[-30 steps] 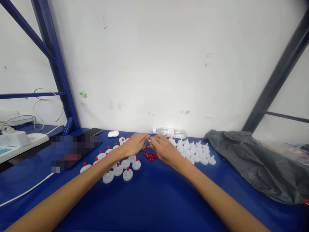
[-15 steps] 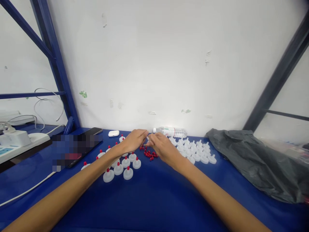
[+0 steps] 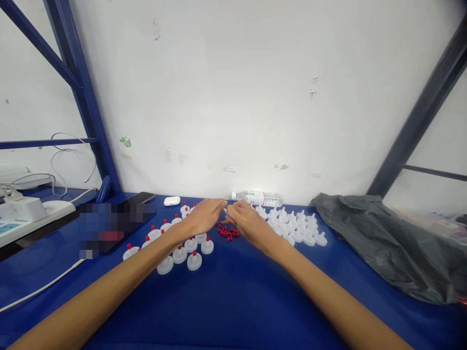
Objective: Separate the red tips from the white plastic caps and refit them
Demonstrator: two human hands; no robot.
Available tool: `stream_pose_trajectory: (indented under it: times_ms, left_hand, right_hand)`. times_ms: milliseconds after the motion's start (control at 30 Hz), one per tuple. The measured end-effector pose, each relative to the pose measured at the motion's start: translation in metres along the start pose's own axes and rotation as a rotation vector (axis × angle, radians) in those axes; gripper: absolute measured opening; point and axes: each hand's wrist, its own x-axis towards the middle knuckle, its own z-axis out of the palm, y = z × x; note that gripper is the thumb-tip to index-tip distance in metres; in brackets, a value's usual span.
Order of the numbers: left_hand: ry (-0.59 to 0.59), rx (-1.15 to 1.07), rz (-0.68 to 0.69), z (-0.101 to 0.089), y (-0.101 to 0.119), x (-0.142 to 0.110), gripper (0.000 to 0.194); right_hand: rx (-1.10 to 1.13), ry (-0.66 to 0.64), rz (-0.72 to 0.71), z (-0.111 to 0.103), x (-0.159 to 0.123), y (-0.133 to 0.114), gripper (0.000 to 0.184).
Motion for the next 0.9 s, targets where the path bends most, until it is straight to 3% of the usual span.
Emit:
stream_pose_trajectory:
  times_ms: [267,533,900]
  left_hand:
    - [0.0,0.023,-0.035,0.0046,0.001,-0.0006,0.042]
    - [-0.009,0.008,-0.026,0.0083,-0.0021,-0.0007,0.044]
    - [-0.017,-0.056,-0.003,0.0021,0.0029,-0.0026,0.051]
  right_hand:
    - [-0.038,-0.068,-0.054,-0.0028,-0.0005,-0.0012,0.023]
    - [0.072,-0.119,-0.024,-0.0065,0.0004,-0.0023,0.025]
    - [0.332,-0.041,0.118,0.0002,-0.0025,-0.0006,0.028]
